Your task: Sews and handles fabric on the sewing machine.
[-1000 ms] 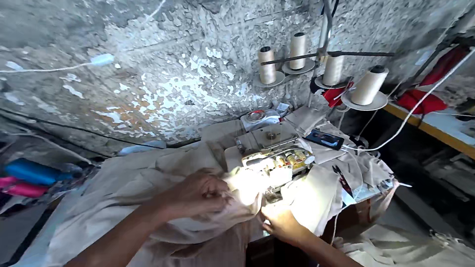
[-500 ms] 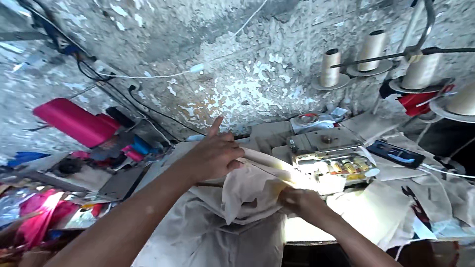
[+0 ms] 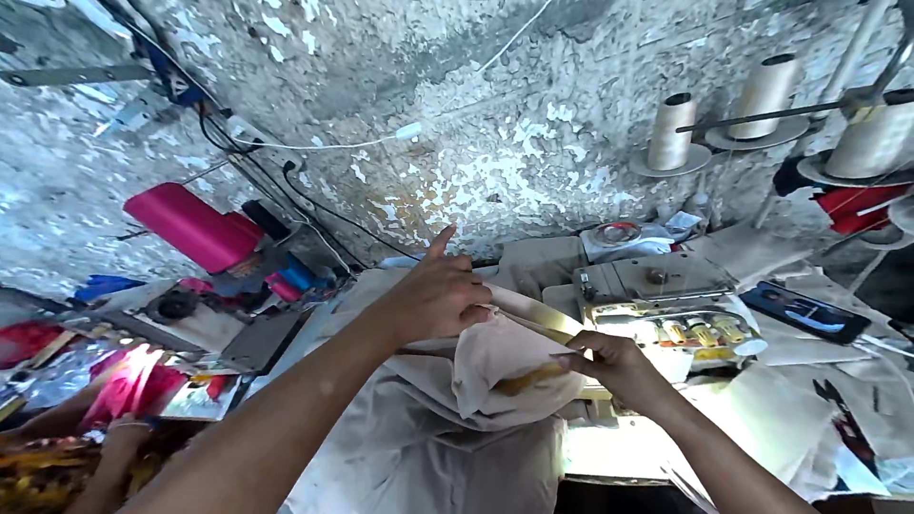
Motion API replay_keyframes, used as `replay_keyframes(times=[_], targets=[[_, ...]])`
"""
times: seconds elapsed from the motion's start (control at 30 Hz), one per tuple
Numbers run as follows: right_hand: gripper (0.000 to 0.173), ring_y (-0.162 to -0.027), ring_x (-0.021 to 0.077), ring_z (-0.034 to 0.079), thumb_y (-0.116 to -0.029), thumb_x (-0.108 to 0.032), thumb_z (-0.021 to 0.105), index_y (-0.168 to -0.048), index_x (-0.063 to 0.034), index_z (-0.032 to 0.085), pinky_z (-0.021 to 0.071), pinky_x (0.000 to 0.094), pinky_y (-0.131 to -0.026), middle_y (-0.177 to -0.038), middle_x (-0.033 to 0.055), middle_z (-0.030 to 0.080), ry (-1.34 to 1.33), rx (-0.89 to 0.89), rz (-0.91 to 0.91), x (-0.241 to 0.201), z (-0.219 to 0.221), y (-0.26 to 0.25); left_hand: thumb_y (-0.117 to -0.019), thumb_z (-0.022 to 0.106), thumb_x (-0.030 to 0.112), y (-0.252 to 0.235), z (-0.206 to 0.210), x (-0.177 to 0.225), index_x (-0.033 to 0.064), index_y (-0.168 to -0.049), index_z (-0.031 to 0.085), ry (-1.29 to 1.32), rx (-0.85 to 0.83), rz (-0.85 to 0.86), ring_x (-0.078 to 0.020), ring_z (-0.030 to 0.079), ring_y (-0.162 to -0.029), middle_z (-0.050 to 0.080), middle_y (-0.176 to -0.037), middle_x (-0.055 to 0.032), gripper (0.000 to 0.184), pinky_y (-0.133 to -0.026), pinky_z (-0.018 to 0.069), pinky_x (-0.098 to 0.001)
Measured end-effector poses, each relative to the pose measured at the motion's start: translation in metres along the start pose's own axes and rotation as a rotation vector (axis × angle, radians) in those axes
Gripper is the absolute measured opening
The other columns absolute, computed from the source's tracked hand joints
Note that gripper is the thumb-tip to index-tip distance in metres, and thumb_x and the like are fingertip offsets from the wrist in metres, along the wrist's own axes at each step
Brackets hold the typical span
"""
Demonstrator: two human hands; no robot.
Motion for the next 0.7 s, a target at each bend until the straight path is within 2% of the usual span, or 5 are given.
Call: replay_keyframes(times=[0.13,0.3,0.43,0.53,0.7], targets=[[0.019,-0.069,-0.0086,0.05,-0.0956,-0.025,0.069,-0.097,-0.0068,0.074,0.0421,0.0128,-0.066,-0.088,-0.0073,0.068,-0.079,0.01,-0.043,0.0,-0.001,-0.003,-0.0922,0.061,0.03,0.001,0.001,0.01,0.0133,-0.069,0.07,0.305,0.091,-0.034,-0.0204,0.069,-0.101,0.07,-0.079,0.0004,0.03,-0.115,0.0194,-0.0701],[0.025,-0.071,-0.007,0.052,-0.0945,-0.029,0.071,-0.095,-0.0048,0.073,0.0438,0.0136,-0.067,-0.088,-0.0052,0.068,-0.079,-0.025,-0.195,0.015,-0.009,-0.002,-0.0851,0.061,0.009,-0.006,0.002,0.05,0.0095,-0.059,0.061,1.121,0.184,-0.12,-0.0021,0.066,-0.095,0.068,-0.075,0.006,0.026,-0.114,0.0386,-0.0319],[0.028,-0.071,0.0192,0.064,-0.0981,-0.029,0.065,-0.099,-0.0021,0.072,0.0529,0.0411,-0.065,-0.092,0.0122,0.072,0.186,0.054,-0.223,0.039,-0.009,0.011,-0.085,0.064,0.016,0.001,0.016,0.053,0.0201,-0.062,0.064,1.362,0.197,-0.191,-0.0034,0.069,-0.099,0.072,-0.082,0.0114,0.023,-0.107,0.0497,-0.0325],[0.025,-0.073,0.0194,0.066,-0.1,-0.026,0.062,-0.1,-0.0027,0.072,0.0538,0.0404,-0.066,-0.094,0.0127,0.072,0.19,0.145,-0.195,0.049,-0.006,0.022,-0.0881,0.068,0.028,0.003,0.024,0.052,0.0254,-0.069,0.069,1.403,0.197,-0.146,-0.0033,0.069,-0.104,0.074,-0.092,0.0136,0.02,-0.102,0.0539,-0.0309],[0.024,-0.061,0.0153,0.059,-0.0993,-0.023,0.062,-0.099,-0.0019,0.073,0.0506,0.0343,-0.059,-0.081,0.0106,0.069,0.184,0.251,-0.186,0.066,0.003,0.027,-0.0911,0.068,0.028,0.005,0.028,0.051,0.0222,-0.07,0.067,1.427,0.221,-0.081,-0.0021,0.07,-0.093,0.071,-0.084,0.0119,0.022,-0.089,0.0585,-0.0256]])
Point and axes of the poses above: each hand's wrist, its own y-axis away from the middle knuckle, its own z-axis out of the palm, x = y × z, the point moved 2 cm from there along -y, towards the middle knuckle
